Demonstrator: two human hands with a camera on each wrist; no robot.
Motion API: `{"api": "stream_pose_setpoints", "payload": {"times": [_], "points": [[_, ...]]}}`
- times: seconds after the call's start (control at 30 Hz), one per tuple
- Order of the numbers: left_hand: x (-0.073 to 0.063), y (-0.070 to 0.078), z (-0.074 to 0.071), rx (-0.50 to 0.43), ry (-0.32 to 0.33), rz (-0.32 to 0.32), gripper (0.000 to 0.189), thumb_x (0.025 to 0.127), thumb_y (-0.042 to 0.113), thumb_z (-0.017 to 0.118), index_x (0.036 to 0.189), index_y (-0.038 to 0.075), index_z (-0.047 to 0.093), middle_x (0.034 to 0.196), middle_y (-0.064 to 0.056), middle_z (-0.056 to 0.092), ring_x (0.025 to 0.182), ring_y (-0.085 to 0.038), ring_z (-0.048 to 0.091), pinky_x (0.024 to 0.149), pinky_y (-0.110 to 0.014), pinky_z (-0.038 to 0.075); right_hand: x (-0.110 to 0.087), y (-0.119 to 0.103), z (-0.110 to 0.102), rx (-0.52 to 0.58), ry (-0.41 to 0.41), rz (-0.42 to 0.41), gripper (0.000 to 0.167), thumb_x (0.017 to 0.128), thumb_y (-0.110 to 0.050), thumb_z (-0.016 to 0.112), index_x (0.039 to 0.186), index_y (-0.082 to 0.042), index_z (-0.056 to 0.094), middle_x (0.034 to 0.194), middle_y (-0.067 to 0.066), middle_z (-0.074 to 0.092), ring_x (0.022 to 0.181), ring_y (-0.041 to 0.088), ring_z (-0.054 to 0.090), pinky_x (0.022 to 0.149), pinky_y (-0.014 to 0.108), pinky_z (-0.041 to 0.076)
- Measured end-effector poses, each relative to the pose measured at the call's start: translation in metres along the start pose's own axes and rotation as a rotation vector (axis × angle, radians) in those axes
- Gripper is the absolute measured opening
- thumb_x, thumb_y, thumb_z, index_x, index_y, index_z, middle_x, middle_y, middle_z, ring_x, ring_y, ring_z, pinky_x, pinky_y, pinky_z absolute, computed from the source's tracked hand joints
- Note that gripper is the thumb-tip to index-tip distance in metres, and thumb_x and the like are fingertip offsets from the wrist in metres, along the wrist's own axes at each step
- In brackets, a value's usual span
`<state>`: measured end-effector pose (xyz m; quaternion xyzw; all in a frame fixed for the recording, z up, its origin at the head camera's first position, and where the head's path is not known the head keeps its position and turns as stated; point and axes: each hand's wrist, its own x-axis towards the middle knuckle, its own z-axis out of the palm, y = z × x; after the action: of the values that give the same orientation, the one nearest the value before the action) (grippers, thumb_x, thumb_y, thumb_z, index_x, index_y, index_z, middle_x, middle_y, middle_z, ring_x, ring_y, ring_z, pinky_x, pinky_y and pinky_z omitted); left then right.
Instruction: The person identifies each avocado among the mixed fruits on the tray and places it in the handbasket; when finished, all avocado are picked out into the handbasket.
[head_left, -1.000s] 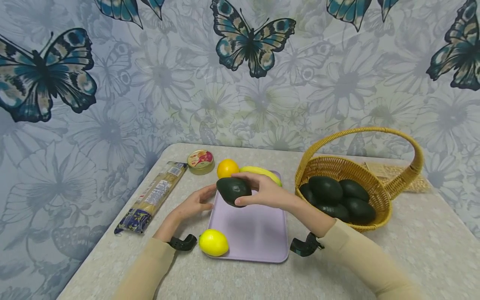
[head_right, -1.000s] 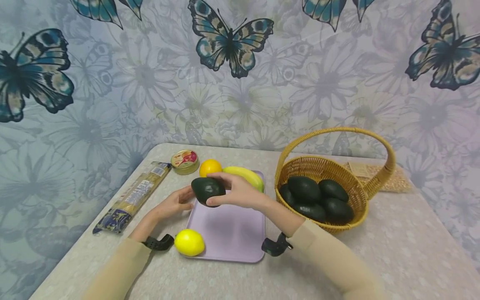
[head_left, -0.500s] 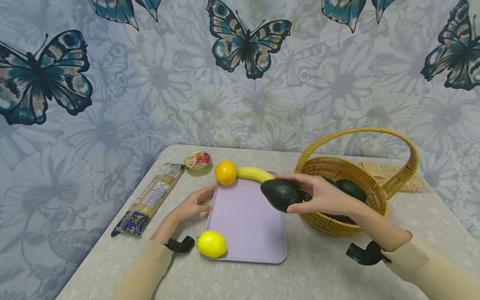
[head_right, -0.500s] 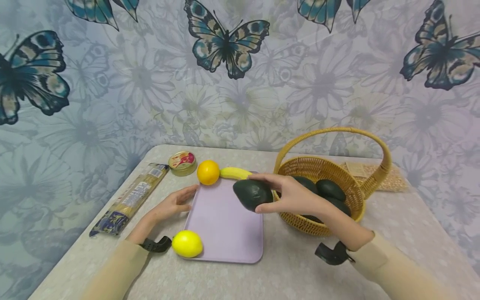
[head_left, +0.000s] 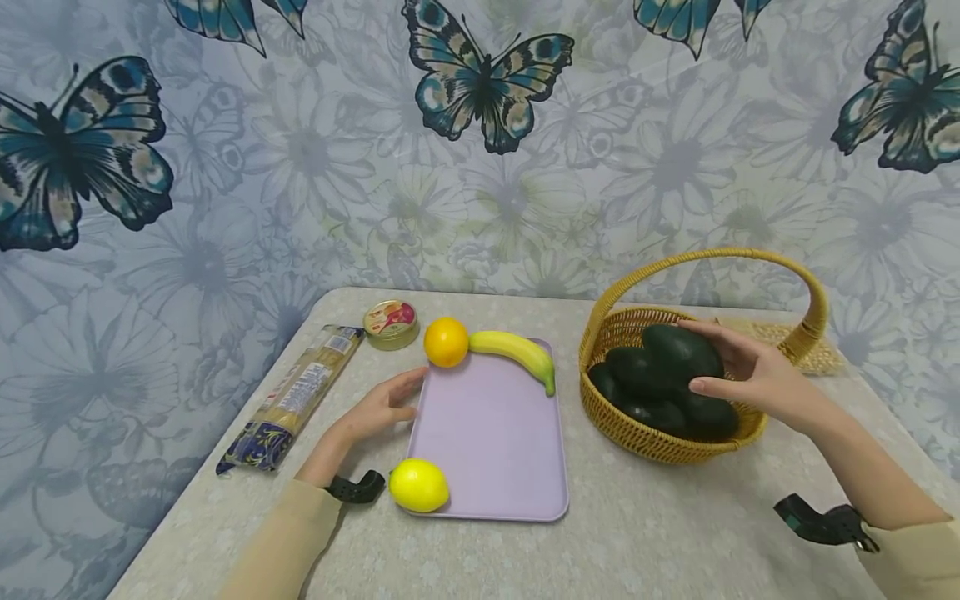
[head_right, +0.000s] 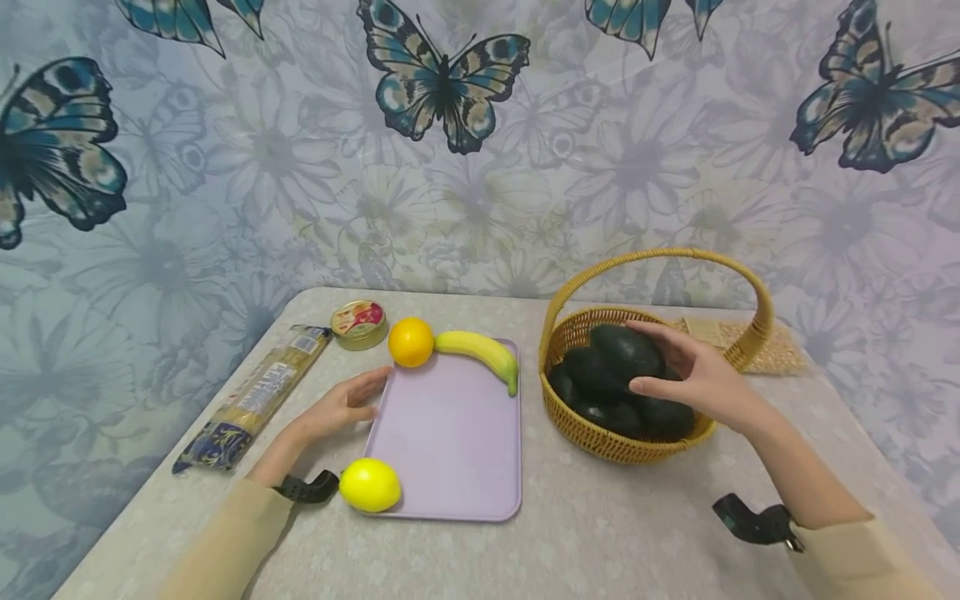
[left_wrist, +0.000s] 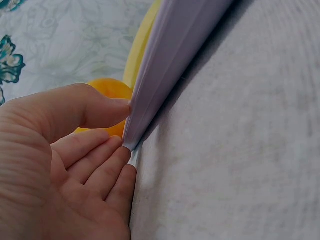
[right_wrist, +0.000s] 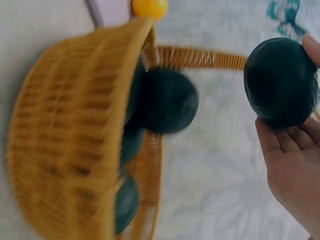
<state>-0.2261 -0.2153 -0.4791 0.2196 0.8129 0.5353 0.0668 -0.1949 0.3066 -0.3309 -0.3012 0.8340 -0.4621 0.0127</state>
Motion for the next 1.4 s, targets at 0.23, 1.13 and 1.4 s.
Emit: {"api": "stream_pose_setpoints", "payload": {"times": [0.23, 1.13, 1.4], "points": [[-0.001, -0.002, 0.0, -0.022, -0.003, 0.006, 0.067, 0.086, -0.005, 0.06, 0.144, -0.007, 0.026, 0.15, -0.023, 0.025, 0.137, -0.039, 0.021, 0.111, -0.051, 0.017, -0.012, 0.028, -0.015, -0.011, 0.062, 0.073, 0.065, 0.089, -0.002, 0.063, 0.146, -0.019, 0.036, 0.139, -0.008, 0.042, 0.107, 0.004, 0.056, 0.076, 0.022, 0.053], [0.0, -0.002, 0.0, -0.021, -0.012, 0.031, 0.067, 0.086, -0.006, 0.06, 0.144, -0.009, 0.025, 0.15, -0.025, 0.024, 0.137, -0.039, 0.022, 0.111, -0.051, 0.017, -0.004, 0.083, -0.01, -0.1, -0.01, 0.282, 0.065, 0.092, -0.03, 0.061, 0.147, -0.009, 0.032, 0.136, 0.02, 0.044, 0.102, 0.009, 0.054, 0.076, 0.026, 0.052], [0.0, 0.0, 0.0, -0.02, -0.007, 0.009, 0.067, 0.086, -0.005, 0.06, 0.144, -0.008, 0.026, 0.15, -0.023, 0.024, 0.137, -0.038, 0.021, 0.111, -0.05, 0.017, 0.002, 0.083, -0.01, -0.168, -0.013, 0.304, 0.065, 0.092, -0.034, 0.06, 0.145, -0.008, 0.033, 0.132, 0.021, 0.045, 0.097, 0.029, 0.048, 0.071, 0.033, 0.049]]}}
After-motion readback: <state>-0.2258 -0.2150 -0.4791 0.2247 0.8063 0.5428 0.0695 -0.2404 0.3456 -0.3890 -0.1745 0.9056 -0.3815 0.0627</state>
